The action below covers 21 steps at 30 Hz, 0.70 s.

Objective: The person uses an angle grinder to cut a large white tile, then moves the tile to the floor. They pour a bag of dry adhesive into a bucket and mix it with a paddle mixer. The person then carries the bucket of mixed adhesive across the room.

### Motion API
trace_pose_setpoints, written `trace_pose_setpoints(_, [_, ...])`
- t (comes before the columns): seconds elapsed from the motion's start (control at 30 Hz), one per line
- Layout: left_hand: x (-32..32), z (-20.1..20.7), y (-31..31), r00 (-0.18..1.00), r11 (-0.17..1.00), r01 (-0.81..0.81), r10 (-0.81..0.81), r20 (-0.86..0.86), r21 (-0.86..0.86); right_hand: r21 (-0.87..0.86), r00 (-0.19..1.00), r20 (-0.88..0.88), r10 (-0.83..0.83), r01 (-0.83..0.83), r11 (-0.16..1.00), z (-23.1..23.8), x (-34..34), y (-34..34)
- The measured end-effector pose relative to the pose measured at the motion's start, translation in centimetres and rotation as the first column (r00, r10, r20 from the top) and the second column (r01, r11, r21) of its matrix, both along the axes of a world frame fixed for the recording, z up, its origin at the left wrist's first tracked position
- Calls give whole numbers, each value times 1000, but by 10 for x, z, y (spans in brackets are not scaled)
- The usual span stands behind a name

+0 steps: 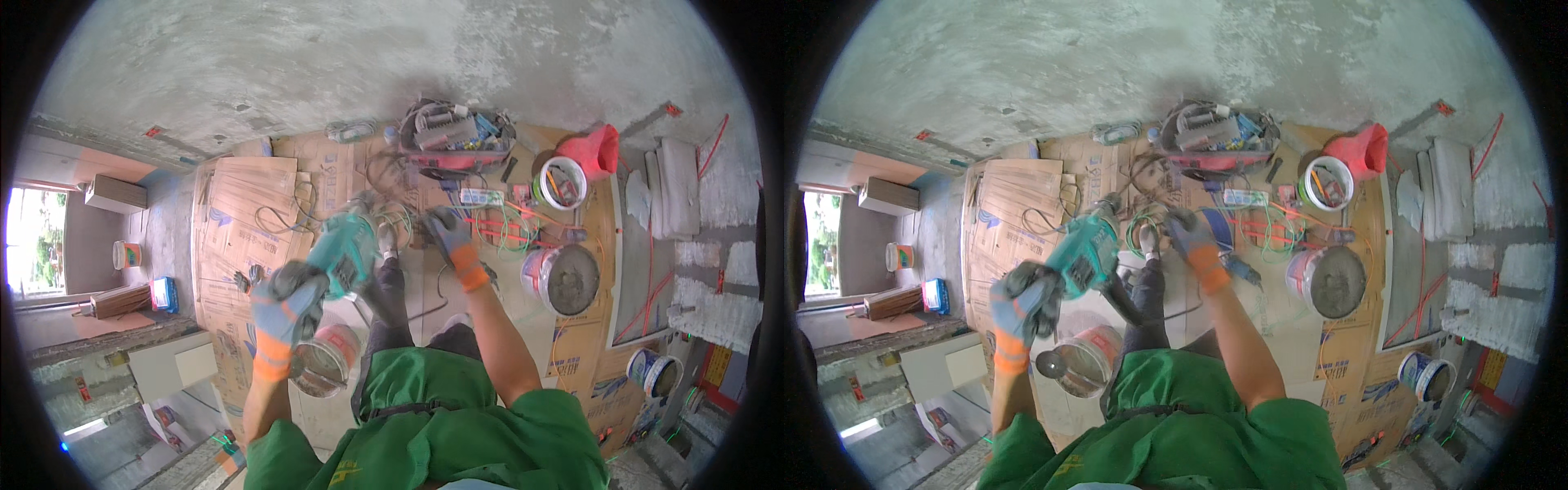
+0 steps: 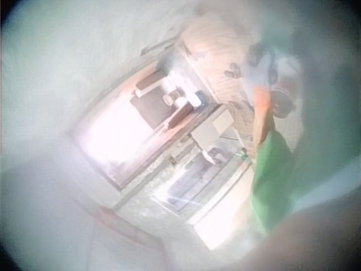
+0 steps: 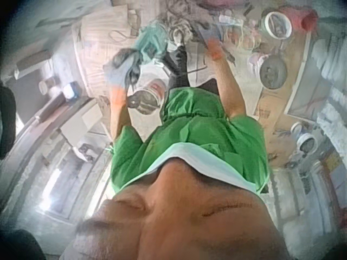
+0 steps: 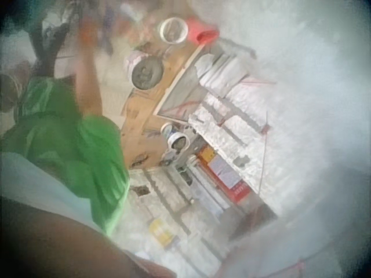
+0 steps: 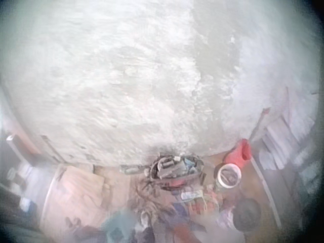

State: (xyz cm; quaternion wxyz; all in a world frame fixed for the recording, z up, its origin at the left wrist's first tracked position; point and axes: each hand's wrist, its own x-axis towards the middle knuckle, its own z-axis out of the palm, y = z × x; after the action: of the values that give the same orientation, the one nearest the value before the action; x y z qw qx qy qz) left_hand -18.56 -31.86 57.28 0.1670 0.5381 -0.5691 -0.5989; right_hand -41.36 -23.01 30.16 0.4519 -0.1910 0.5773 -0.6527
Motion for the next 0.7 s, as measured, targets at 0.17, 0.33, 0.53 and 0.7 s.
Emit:
trace_pose_setpoints(0.17, [-36,-77,-137,972,985,-173,167,-165,-18,438,941,157,-301,207,875,-66,-18,106])
trace_pose_setpoints(0.33, [-50,-172,-290,884,917,-374,397,-248,137,907,850,21,-527,205,367,-55,28,253])
trace_pose_setpoints(0.53, [-55,-250,-429,830,860,-450,503,-241,242,955,644,192,-741,52,293,-2,73,245])
trace_pose_setpoints(0.7, [-53,-309,-516,824,812,-507,555,-111,290,950,665,224,-712,13,312,24,71,177])
